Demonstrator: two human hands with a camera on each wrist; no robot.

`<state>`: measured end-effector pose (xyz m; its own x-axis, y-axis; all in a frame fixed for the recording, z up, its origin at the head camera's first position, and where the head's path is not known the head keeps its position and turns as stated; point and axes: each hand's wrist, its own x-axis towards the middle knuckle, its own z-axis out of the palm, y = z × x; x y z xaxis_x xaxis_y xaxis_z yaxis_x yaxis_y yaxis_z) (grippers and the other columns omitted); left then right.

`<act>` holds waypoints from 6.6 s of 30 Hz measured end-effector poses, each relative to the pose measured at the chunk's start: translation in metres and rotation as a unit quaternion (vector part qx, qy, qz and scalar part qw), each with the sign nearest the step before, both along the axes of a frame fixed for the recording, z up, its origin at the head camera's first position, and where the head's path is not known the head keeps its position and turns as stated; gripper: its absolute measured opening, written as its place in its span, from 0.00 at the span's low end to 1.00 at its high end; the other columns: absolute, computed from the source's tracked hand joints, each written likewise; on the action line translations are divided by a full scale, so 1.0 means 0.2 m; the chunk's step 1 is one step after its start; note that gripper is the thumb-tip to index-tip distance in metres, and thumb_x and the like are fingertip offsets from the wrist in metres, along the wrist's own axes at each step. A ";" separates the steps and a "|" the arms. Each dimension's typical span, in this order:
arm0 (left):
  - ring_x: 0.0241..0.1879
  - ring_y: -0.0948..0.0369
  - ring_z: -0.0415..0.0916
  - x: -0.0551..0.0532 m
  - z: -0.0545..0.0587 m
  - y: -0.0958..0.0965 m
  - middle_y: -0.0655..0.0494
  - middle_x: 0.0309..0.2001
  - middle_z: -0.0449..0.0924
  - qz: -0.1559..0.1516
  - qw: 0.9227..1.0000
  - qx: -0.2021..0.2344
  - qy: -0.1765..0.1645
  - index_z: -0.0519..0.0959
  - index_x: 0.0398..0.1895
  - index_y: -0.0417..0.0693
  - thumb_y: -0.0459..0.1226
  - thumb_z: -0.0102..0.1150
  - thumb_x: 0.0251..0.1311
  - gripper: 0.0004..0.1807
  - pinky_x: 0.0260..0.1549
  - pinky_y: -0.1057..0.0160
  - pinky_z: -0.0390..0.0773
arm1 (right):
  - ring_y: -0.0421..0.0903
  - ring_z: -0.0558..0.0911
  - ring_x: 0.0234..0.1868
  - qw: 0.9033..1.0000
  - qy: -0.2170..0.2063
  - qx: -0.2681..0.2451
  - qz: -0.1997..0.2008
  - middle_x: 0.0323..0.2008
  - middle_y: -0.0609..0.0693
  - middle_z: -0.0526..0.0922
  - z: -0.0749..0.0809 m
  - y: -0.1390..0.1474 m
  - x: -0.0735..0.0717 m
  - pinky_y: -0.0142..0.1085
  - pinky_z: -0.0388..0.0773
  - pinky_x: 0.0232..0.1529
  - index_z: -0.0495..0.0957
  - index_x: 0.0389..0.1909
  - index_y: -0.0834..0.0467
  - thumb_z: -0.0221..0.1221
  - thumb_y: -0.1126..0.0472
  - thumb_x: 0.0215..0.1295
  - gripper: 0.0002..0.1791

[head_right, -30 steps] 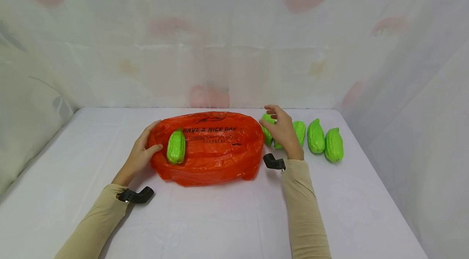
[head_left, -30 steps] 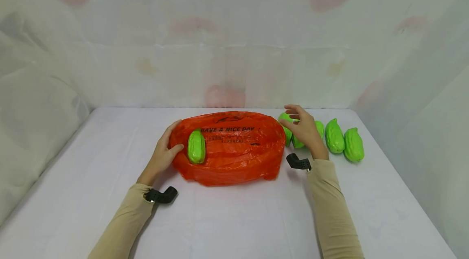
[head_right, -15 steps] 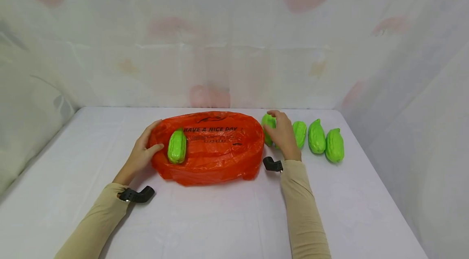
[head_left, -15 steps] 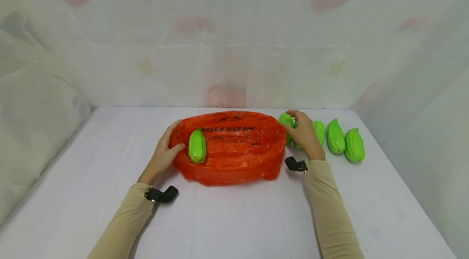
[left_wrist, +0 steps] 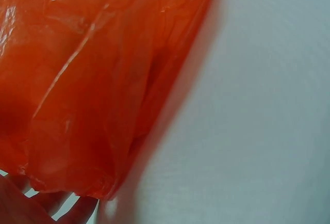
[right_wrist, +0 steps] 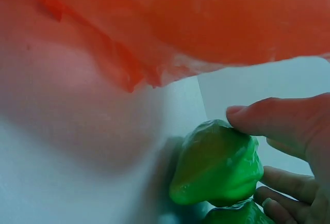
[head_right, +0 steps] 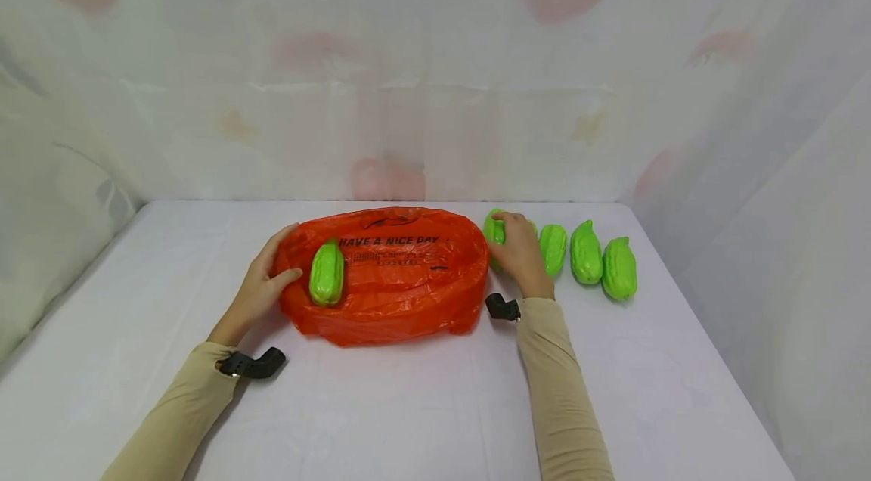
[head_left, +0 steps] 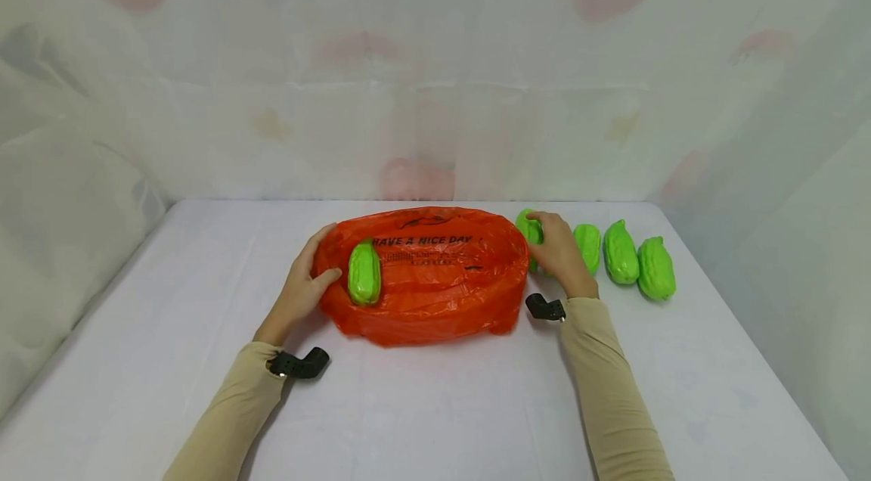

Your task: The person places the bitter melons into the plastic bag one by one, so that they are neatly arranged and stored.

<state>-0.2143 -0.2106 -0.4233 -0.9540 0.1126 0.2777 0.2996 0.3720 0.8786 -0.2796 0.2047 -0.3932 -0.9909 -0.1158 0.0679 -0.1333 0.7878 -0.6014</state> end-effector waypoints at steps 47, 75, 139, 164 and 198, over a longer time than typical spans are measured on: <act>0.73 0.44 0.55 -0.01 -0.01 -0.01 0.41 0.74 0.59 0.005 1.000 -0.009 -0.003 0.57 0.76 0.47 0.21 0.49 0.59 0.40 0.71 0.36 0.52 | 0.67 0.67 0.64 0.998 0.023 0.051 -0.041 0.64 0.68 0.70 -0.04 -0.01 -0.01 0.60 0.62 0.66 0.67 0.67 0.65 0.60 0.50 0.62 0.35; 0.73 0.45 0.55 -0.01 -0.01 0.00 0.40 0.73 0.60 -0.004 1.000 0.004 0.002 0.57 0.76 0.45 0.20 0.50 0.59 0.39 0.71 0.37 0.51 | 0.63 0.70 0.64 0.995 0.011 -0.073 -0.060 0.65 0.67 0.70 -0.04 0.03 -0.02 0.56 0.68 0.65 0.61 0.69 0.65 0.61 0.52 0.61 0.39; 0.72 0.45 0.56 -0.02 -0.03 -0.02 0.41 0.73 0.61 0.002 1.000 -0.014 0.000 0.58 0.76 0.49 0.21 0.49 0.59 0.40 0.70 0.37 0.52 | 0.63 0.73 0.60 0.984 -0.018 -0.176 -0.016 0.73 0.63 0.59 0.16 0.03 0.05 0.57 0.73 0.58 0.44 0.79 0.52 0.59 0.49 0.67 0.46; 0.72 0.45 0.57 -0.03 -0.03 -0.02 0.41 0.73 0.62 0.000 1.000 -0.012 0.004 0.58 0.76 0.48 0.21 0.50 0.59 0.39 0.70 0.36 0.52 | 0.61 0.76 0.60 0.982 0.017 -0.184 0.030 0.73 0.60 0.61 0.29 -0.08 0.14 0.54 0.76 0.56 0.48 0.78 0.51 0.62 0.51 0.65 0.46; 0.72 0.44 0.57 -0.02 -0.03 -0.01 0.41 0.73 0.61 0.001 1.000 -0.017 0.002 0.58 0.76 0.49 0.23 0.51 0.60 0.39 0.70 0.36 0.53 | 0.56 0.80 0.53 0.979 0.042 -0.178 0.090 0.69 0.58 0.67 0.27 -0.28 0.19 0.48 0.81 0.47 0.53 0.76 0.53 0.66 0.54 0.63 0.45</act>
